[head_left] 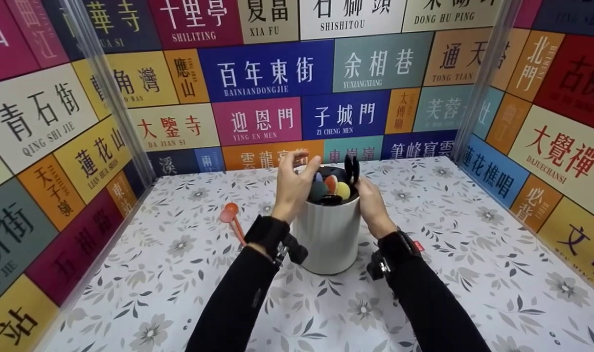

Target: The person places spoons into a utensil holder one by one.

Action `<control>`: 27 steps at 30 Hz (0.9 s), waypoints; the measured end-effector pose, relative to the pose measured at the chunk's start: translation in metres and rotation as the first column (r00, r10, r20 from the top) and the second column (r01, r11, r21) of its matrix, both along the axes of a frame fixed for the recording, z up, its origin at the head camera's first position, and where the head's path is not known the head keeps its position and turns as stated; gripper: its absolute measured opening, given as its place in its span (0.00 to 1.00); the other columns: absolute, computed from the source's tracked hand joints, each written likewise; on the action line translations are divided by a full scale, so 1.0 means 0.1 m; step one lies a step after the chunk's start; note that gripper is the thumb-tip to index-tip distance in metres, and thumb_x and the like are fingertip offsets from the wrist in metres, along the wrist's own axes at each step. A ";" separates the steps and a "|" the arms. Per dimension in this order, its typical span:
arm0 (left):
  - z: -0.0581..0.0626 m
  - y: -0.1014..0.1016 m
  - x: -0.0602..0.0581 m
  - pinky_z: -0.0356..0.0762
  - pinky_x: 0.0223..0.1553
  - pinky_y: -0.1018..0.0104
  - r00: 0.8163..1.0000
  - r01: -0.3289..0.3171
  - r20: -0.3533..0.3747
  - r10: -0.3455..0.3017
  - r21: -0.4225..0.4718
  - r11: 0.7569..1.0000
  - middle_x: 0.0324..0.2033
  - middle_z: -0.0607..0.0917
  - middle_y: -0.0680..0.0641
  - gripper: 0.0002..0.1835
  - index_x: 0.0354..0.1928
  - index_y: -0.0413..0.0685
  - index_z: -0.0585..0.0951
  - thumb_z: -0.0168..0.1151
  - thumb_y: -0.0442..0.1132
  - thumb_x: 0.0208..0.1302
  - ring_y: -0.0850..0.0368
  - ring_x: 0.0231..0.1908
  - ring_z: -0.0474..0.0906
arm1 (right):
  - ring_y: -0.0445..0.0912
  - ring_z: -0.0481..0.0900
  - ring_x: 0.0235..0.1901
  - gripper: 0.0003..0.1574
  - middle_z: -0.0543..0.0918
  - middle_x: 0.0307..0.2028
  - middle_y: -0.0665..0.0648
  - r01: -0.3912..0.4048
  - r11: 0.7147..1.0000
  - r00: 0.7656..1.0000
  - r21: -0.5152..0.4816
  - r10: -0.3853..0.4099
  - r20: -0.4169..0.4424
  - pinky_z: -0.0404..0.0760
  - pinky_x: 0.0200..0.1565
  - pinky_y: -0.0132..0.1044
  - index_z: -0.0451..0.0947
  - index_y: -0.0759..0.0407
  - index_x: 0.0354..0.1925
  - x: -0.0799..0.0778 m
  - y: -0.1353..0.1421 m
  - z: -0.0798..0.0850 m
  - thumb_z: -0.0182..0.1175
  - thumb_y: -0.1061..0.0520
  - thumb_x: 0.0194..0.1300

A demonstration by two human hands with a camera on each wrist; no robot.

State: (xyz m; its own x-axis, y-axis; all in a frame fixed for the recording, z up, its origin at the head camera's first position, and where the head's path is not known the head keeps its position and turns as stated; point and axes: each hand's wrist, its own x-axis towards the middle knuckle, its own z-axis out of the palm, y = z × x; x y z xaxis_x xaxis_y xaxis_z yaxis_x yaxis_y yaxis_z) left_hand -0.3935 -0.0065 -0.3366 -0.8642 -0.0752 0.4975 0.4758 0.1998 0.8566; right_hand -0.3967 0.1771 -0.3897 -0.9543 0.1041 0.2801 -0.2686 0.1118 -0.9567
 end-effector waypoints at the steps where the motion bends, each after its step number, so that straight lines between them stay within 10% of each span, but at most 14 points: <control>1: -0.01 -0.02 -0.01 0.69 0.66 0.53 1.000 -0.004 0.000 0.004 -0.023 1.000 0.61 0.78 0.39 0.23 0.61 0.40 0.80 0.66 0.47 0.71 0.45 0.63 0.74 | 0.49 0.74 0.62 0.27 0.80 0.62 0.62 0.002 1.000 1.000 -0.003 -0.002 -0.001 0.67 0.66 0.42 0.79 0.67 0.61 0.00 0.00 0.00 0.43 0.50 0.84; 13: -0.21 -0.26 -0.06 0.35 0.76 0.31 0.982 0.049 0.186 -0.016 -0.176 0.983 0.84 0.38 0.41 0.44 0.85 0.56 0.50 0.48 0.65 0.75 0.38 0.82 0.35 | 0.48 0.74 0.63 0.26 0.80 0.63 0.62 0.004 1.000 1.000 -0.006 -0.004 -0.003 0.67 0.66 0.40 0.80 0.66 0.60 0.00 0.00 0.00 0.43 0.50 0.84; 27: -0.39 -0.54 -0.16 0.38 0.76 0.32 0.977 0.006 0.208 0.048 -0.248 0.969 0.83 0.40 0.40 0.42 0.85 0.56 0.52 0.44 0.66 0.77 0.37 0.81 0.37 | 0.46 0.73 0.59 0.25 0.80 0.60 0.61 -0.009 1.000 1.000 -0.024 0.009 0.004 0.67 0.64 0.38 0.79 0.65 0.55 -0.02 -0.02 -0.02 0.40 0.51 0.85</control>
